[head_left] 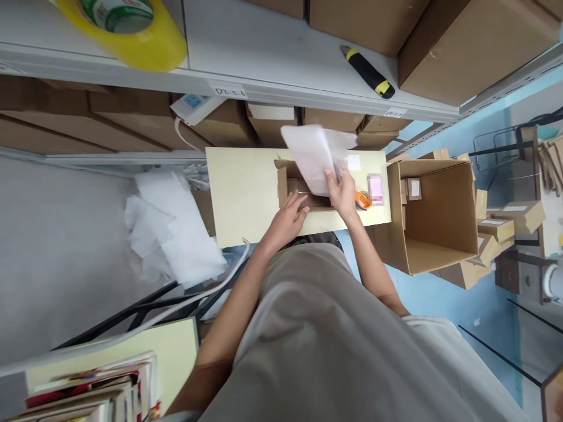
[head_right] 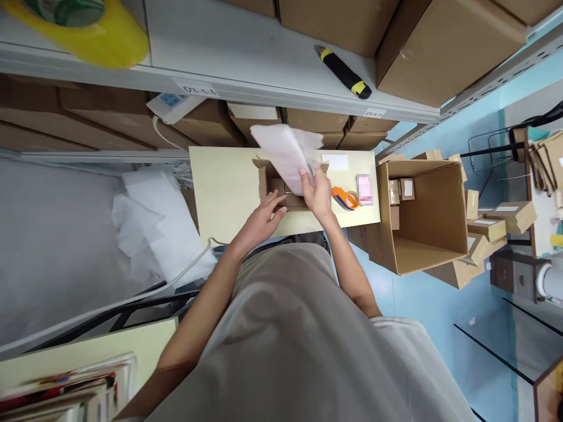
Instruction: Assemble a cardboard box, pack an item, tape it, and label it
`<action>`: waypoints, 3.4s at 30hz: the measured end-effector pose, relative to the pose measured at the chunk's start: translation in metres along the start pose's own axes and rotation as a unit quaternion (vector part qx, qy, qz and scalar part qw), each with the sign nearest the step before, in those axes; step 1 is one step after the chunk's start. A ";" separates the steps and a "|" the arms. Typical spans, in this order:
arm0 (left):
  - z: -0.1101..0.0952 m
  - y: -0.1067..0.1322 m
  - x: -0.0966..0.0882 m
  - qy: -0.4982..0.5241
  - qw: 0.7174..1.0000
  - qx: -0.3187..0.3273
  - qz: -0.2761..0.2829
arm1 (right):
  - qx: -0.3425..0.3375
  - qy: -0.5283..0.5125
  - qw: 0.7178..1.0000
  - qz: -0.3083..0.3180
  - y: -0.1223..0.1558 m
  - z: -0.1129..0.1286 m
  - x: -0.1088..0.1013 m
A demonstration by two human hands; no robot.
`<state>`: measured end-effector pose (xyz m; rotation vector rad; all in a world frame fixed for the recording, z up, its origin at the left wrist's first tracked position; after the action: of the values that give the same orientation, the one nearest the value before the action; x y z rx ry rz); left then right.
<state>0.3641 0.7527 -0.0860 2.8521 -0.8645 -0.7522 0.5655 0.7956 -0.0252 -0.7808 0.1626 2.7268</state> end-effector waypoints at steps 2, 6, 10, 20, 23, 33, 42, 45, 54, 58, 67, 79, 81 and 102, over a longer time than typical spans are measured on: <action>0.004 0.008 -0.009 -0.025 0.999 -0.009 -0.021 | -0.004 0.043 0.997 0.057 0.002 0.001 0.025; 0.016 0.015 -0.013 -0.067 0.997 -0.038 -0.032 | -0.016 0.126 0.983 0.136 0.008 -0.003 0.048; 0.024 0.016 -0.015 -0.081 0.995 -0.045 -0.043 | -0.037 0.201 0.967 0.152 0.013 -0.002 0.029; 0.020 0.013 -0.008 -0.088 0.995 -0.031 -0.041 | -0.061 0.373 0.894 0.239 0.012 -0.004 0.012; 0.021 0.011 -0.002 -0.098 0.994 -0.028 -0.035 | -0.063 0.399 0.874 0.271 0.009 -0.015 0.046; 0.025 0.013 -0.004 -0.124 0.991 -0.012 -0.058 | -0.029 0.329 0.897 0.295 0.010 -0.054 0.075; 0.016 0.026 -0.047 -0.120 0.969 0.021 -0.216 | -0.029 0.250 0.965 0.075 0.056 -0.053 -0.047; 0.024 0.032 -0.060 -0.113 0.955 0.001 -0.275 | 0.003 0.206 0.972 0.112 0.068 -0.070 -0.046; 0.033 0.014 -0.011 -0.095 0.987 -0.019 -0.131 | 0.055 0.179 0.967 0.173 0.063 -0.102 -0.022; 0.039 0.001 -0.008 -0.085 0.989 -0.048 -0.114 | 0.074 0.167 0.966 0.184 0.048 -0.107 -0.021; 0.043 -0.044 -0.055 -0.125 0.973 -0.062 -0.187 | 0.136 0.202 0.964 0.108 0.007 -0.117 -0.042; 0.026 -0.047 -0.047 -0.146 0.971 -0.031 -0.187 | 0.060 0.123 0.979 0.148 -0.020 -0.099 -0.047; 0.020 -0.044 -0.046 -0.141 0.969 -0.024 -0.203 | 0.050 0.126 0.979 0.155 -0.021 -0.100 -0.049; 0.041 -0.036 -0.038 -0.146 0.958 -0.100 -0.226 | 0.042 0.138 0.973 0.180 -0.008 -0.114 -0.031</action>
<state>0.3356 0.8059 -0.1125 2.8154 -0.1233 -1.2512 0.6498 0.7740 -0.1051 -1.2081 0.5223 2.8995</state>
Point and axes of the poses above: each hand's wrist, its own y-axis away from the middle knuckle, its own x-axis out of the palm, z = x × y, the point moved 10 cm from there along -y, towards the middle knuckle, and after that the axes turned 5 degrees about x, right-handed, at the moved point
